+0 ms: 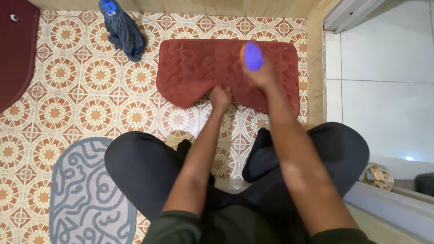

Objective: The person brushes the surface of a small rug using a hand brush, repeatedly scrubbing the fabric and then picking it up to shake it before continuing to brush different sections.

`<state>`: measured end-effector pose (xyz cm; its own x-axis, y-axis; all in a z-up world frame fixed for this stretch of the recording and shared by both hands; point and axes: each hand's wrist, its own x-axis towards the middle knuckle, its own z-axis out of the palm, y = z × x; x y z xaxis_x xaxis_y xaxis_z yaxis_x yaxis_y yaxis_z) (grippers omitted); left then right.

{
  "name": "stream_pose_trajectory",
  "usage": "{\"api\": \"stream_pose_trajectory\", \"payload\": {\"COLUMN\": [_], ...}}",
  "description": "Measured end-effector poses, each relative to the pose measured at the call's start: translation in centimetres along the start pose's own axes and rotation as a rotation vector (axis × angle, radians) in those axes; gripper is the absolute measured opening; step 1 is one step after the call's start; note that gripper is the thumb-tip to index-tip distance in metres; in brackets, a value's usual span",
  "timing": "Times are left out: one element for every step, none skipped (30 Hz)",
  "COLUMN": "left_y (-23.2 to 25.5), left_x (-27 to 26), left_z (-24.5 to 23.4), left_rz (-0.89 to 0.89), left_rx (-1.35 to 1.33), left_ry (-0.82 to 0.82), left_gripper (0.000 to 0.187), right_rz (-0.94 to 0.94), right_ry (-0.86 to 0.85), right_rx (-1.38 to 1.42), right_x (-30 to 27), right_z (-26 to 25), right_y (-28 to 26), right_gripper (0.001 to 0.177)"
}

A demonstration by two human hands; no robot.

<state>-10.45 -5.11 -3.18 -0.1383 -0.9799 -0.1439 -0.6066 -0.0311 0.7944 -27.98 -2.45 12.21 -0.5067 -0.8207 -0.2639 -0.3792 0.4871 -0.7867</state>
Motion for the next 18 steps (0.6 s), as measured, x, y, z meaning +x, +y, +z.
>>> {"api": "stream_pose_trajectory", "payload": {"left_y": [2.0,4.3,6.7,8.8,10.7,12.4,13.7,14.7,15.7,16.6,17.5,18.4,19.2,20.0,20.5,21.0,21.4,21.5], "left_x": [1.2,2.0,2.8,3.3,3.7,4.1,4.2,4.2,4.5,4.7,4.6,4.5,4.4,4.1,3.3,2.9,2.6,2.6], "left_z": [-1.4,-3.2,-5.2,-7.2,-9.3,-11.5,-13.5,-15.4,-17.4,-19.2,-20.7,-22.1,-23.4,-24.6,-25.7,-26.7,-27.6,-28.5], "left_rz": [0.107,0.214,0.220,0.225,0.229,0.302,0.370,0.369,0.417,0.466,0.468,0.403,0.341,0.346,0.338,0.331,0.332,0.314], "left_rx": [0.010,0.021,0.029,0.036,0.034,0.070,0.106,0.103,0.042,-0.019,-0.020,-0.021,-0.020,-0.018,-0.058,-0.098,-0.098,-0.177], "left_ry": [0.006,0.013,-0.019,-0.051,-0.045,-0.082,-0.120,-0.115,-0.130,-0.146,-0.138,-0.219,-0.301,-0.293,-0.301,-0.308,-0.313,-0.311], "left_gripper": [0.033,0.031,0.032,0.032,0.032,0.031,0.029,0.029,0.029,0.029,0.029,0.030,0.031,0.031,0.032,0.032,0.032,0.029], "right_rz": [-0.122,-0.244,-0.246,-0.249,-0.294,-0.339,-0.345,-0.377,-0.409,-0.416,-0.418,-0.421,-0.365,-0.309,-0.193,-0.078,-0.074,-0.024], "right_ry": [0.045,0.090,0.112,0.134,0.132,0.130,0.127,0.164,0.209,0.215,0.208,0.201,0.202,0.203,0.111,0.018,0.021,-0.042], "right_rx": [0.005,0.010,-0.094,-0.198,-0.214,-0.229,-0.232,-0.320,-0.403,-0.401,-0.381,-0.360,-0.269,-0.178,-0.135,-0.093,-0.093,0.148], "right_x": [1.2,1.7,1.9,2.1,2.1,2.0,1.9,1.7,1.8,2.1,2.5,3.1,3.6,4.3,4.9,5.8,6.5,7.1], "right_z": [-1.7,-3.4,-5.0,-6.9,-8.4,-9.6,-10.5,-11.6,-12.1,-12.2,-12.3,-12.1,-11.0,-10.0,-9.5,-9.0,-8.5,-7.9], "right_y": [-1.5,-2.8,-4.0,-5.3,-6.7,-8.3,-9.6,-10.5,-11.3,-11.6,-11.4,-10.8,-9.9,-8.9,-7.8,-6.9,-5.8,-4.8], "right_gripper": [0.042,0.046,0.053,0.061,0.063,0.065,0.065,0.068,0.070,0.070,0.070,0.069,0.067,0.066,0.056,0.049,0.049,0.046]}}
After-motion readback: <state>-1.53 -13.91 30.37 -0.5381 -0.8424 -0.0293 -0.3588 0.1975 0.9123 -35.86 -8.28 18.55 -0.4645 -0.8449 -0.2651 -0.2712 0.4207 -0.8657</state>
